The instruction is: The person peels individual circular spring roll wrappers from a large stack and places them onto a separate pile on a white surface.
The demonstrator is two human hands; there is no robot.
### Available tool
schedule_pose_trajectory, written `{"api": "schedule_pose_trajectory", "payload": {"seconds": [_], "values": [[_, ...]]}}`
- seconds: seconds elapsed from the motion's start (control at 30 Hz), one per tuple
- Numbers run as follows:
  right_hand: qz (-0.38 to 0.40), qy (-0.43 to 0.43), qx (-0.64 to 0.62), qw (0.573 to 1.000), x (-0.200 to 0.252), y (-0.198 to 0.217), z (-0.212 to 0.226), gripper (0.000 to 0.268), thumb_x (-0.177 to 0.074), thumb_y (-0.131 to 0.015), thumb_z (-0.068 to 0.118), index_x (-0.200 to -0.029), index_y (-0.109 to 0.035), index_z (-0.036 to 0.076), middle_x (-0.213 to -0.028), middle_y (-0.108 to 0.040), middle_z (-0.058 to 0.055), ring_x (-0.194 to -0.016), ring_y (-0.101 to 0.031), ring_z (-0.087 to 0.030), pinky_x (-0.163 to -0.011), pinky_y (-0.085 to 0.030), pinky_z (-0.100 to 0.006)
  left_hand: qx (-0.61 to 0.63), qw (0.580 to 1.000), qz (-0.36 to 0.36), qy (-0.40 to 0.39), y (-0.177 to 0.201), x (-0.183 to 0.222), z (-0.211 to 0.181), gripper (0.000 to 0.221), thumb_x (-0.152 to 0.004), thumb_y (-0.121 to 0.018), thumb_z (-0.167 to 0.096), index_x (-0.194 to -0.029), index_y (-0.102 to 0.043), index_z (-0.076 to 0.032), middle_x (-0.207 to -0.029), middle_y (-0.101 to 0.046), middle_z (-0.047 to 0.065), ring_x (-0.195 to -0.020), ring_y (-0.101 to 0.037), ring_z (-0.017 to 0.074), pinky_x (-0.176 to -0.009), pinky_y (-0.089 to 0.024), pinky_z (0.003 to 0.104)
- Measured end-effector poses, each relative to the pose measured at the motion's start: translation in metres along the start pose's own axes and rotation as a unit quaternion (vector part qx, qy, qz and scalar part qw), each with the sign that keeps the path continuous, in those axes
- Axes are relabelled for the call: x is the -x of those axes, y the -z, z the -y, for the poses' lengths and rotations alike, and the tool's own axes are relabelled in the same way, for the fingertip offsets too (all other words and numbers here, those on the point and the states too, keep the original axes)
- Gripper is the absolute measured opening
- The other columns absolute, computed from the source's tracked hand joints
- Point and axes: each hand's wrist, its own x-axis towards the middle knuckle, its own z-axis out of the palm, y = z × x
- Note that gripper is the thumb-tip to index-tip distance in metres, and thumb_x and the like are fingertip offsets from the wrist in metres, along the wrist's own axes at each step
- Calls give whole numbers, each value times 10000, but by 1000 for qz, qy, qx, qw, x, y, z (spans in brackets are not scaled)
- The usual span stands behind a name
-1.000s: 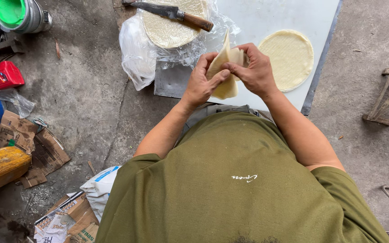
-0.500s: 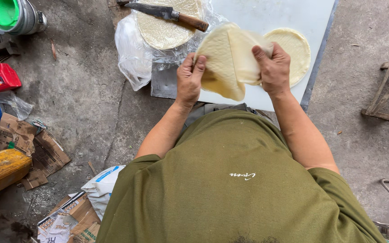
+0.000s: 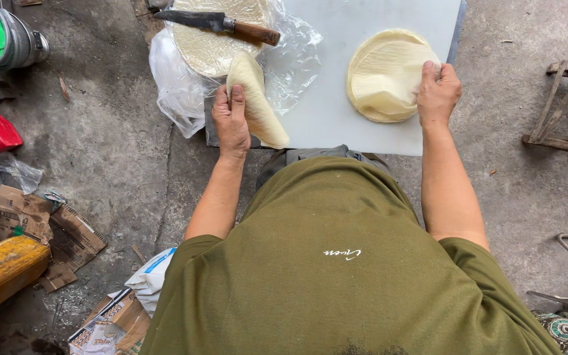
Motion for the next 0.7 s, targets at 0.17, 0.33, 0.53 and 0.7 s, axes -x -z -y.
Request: {"api": "schedule_pose_trajectory", "payload": {"seconds": [0.17,0.33,0.53,0.7], "values": [[41,-16,-104,994,-2,8,-24,205,-1039,-738,206,-1145,-694,36,-959,-731,-43,-874,-661,-102,-792,-564,-270,2,1000,15,3,-11,3,10,163,-1081,-639,-182,-1155,-676,-42,-1051,-677,-32,-961,-578,45,-904,-497,220],[121,-71,-249,958,1,20,-40,466,-903,-762,40,-1317,-549,48,-1227,-723,-81,-1119,-720,-166,-977,-601,-319,15,999,23,19,-15,1,9,157,-1082,-633,-167,-1158,-681,-38,-1057,-683,-28,-967,-579,44,-908,-493,221],[55,64,12,996,3,12,-29,303,-1118,-745,131,-1396,-660,46,-1234,-779,-130,-1134,-729,-197,-1009,-587,-324,7,999,37,23,-21,0,11,163,-1089,-628,-179,-1155,-682,-40,-1038,-680,-32,-950,-576,41,-897,-495,220],[98,-73,31,992,14,26,8,596,-934,-768,179,-1437,-473,59,-1183,-675,-124,-1066,-689,-203,-913,-571,-301,4,999,43,19,-22,1,7,161,-1100,-624,-196,-1143,-681,-52,-1026,-667,-37,-941,-565,39,-885,-495,219]]}}
